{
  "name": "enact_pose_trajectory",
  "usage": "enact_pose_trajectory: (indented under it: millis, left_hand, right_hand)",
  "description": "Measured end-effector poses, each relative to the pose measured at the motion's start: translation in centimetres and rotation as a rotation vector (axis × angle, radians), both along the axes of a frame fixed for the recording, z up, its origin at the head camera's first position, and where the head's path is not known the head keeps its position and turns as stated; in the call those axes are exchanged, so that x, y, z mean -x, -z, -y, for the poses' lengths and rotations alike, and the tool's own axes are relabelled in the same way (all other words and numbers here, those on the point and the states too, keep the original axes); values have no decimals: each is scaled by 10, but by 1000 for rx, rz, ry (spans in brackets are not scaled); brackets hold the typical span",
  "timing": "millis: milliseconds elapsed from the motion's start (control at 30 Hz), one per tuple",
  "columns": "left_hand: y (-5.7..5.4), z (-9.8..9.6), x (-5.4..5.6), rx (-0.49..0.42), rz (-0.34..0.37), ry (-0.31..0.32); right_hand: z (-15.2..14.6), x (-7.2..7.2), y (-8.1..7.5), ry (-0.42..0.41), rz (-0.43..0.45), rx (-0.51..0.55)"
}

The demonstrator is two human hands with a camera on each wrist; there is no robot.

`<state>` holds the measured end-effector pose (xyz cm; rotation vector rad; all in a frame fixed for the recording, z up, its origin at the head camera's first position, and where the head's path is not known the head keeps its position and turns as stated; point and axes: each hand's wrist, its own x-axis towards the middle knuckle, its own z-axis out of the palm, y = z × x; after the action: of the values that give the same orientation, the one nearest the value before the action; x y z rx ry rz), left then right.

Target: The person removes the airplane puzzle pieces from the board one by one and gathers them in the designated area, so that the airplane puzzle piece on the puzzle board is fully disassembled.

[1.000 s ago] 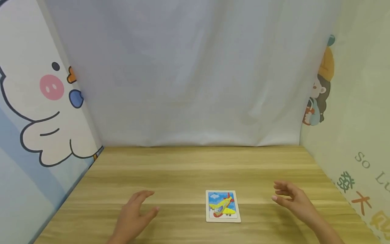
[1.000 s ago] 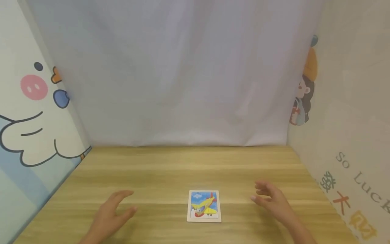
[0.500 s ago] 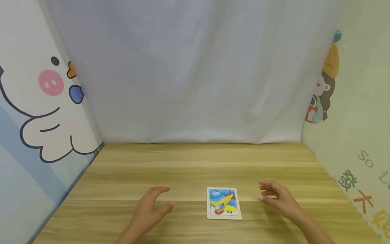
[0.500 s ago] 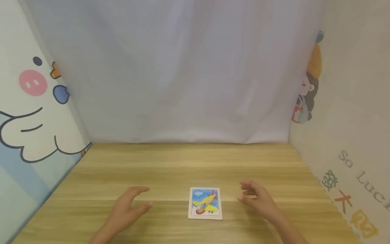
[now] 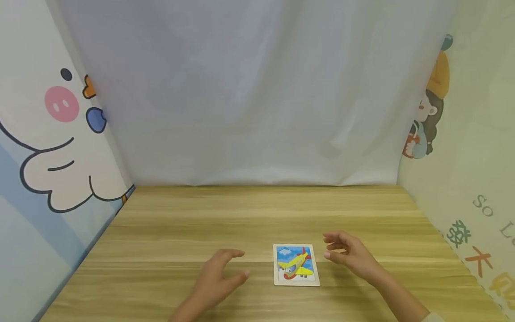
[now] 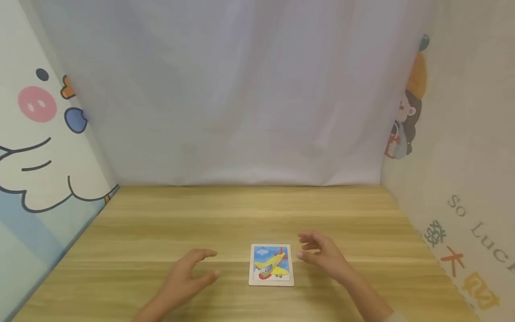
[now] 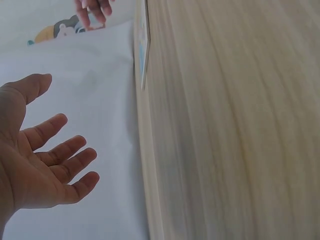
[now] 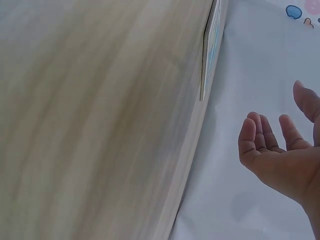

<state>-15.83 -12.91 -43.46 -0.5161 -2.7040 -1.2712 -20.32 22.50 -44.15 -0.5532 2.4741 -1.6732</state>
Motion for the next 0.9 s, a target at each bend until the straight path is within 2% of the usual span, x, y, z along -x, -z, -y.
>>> enact_pose_trajectory:
  millis: [200,400,633,767,900]
  left_hand:
    - [5,-15,2,2,-12,44]
    - [6,-34,8,-26,-20,76]
    - [11,-52,14,-72,24,98]
    - [12,-59,17,-84,18,101]
    - [13,-66,17,-81,84,122]
  right_hand:
    - [11,1,2,-14,41,28]
    - [22,8,5,-13,43,30]
    - [32,17,10,-45,68,41]
    - [38,23,14,-47,76,38]
    - [44,26,18,-73,114,58]
